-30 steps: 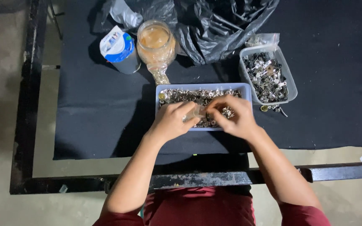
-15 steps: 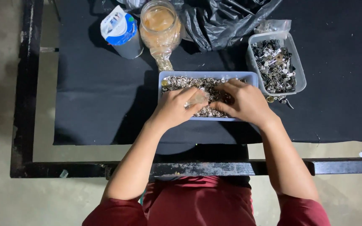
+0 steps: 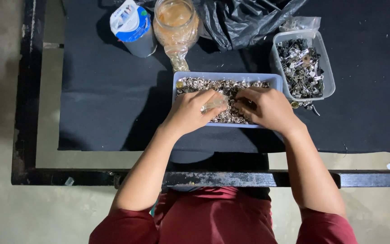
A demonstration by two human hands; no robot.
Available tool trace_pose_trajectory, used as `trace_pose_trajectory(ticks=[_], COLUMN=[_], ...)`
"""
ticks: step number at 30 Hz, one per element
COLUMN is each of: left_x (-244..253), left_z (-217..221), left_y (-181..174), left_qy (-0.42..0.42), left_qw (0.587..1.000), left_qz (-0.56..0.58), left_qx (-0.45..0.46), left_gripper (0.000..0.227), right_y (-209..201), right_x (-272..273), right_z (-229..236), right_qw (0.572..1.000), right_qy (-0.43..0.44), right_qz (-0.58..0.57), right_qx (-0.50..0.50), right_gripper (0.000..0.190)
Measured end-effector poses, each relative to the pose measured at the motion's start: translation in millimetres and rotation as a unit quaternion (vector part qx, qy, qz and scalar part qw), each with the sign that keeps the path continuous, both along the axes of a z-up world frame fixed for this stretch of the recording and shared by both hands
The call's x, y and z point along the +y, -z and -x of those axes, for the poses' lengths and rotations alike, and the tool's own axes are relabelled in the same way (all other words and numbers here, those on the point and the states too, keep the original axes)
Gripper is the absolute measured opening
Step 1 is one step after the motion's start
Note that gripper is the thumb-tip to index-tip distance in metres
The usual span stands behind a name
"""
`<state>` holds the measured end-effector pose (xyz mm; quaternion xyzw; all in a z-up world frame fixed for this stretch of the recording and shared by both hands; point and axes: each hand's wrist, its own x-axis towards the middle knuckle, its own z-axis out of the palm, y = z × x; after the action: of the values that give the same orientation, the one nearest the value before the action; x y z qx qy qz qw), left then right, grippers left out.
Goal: Sorting through a tray of mixed small metal hardware, picking out specific items and placing them into a separate container.
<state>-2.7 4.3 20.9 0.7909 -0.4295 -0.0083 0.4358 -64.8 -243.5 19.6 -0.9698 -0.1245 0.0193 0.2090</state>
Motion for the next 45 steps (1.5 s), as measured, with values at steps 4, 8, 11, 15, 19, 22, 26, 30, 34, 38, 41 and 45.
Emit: trace_pose_trajectory(ticks=[4, 8, 11, 15, 19, 22, 26, 30, 34, 38, 41, 45], left_x=[0, 0, 1, 0, 1, -1, -18, -39, -58, -71, -77, -102], left_z=[0, 0, 0, -1, -3, -1, -1, 13, 18, 1, 1, 0], left_y=[3, 3, 1, 6, 6, 3, 14, 0, -3, -2, -15, 31], left_qy=[0.002, 0.003, 0.004, 0.006, 0.007, -0.002, 0.026, 0.028, 0.057, 0.075, 0.068, 0.083], left_qw=[1.0, 1.0, 1.0, 1.0, 1.0, 1.0, 0.998, 0.998, 0.995, 0.988, 0.994, 0.98], left_qz=[-0.007, -0.005, -0.003, -0.005, -0.004, 0.002, 0.049, 0.062, 0.079, 0.119, 0.061, -0.178], left_qx=[0.002, -0.001, -0.001, -0.004, -0.004, -0.004, 0.035, 0.008, 0.019, 0.057, 0.068, 0.011], left_gripper=[0.026, 0.026, 0.025, 0.025, 0.025, 0.026, 0.027, 0.05, 0.064, 0.088, 0.057, 0.023], right_y=[10, 6, -1, -11, -25, -37, -35, -24, -6, -5, -6, 7], right_x=[-5, -4, -1, 2, 7, 13, 8, 2, -3, -22, -34, -49], right_z=[1, 0, -2, -1, 3, 5, 6, 5, 11, 11, 6, -3], right_qw=[1.0, 1.0, 0.999, 1.0, 0.997, 0.995, 0.984, 0.959, 0.932, 0.876, 0.836, 0.794], right_qy=[0.011, 0.018, 0.003, -0.007, 0.019, -0.021, -0.061, -0.095, -0.067, -0.014, 0.049, 0.109], right_qz=[-0.002, -0.021, -0.029, -0.028, -0.07, -0.091, -0.164, -0.243, -0.345, -0.45, -0.476, -0.47], right_qx=[-0.013, -0.015, -0.015, 0.002, 0.032, 0.033, -0.031, -0.111, -0.09, -0.173, -0.268, -0.371], right_gripper=[0.022, 0.022, 0.022, 0.026, 0.033, 0.04, 0.033, 0.059, 0.07, 0.017, 0.019, 0.017])
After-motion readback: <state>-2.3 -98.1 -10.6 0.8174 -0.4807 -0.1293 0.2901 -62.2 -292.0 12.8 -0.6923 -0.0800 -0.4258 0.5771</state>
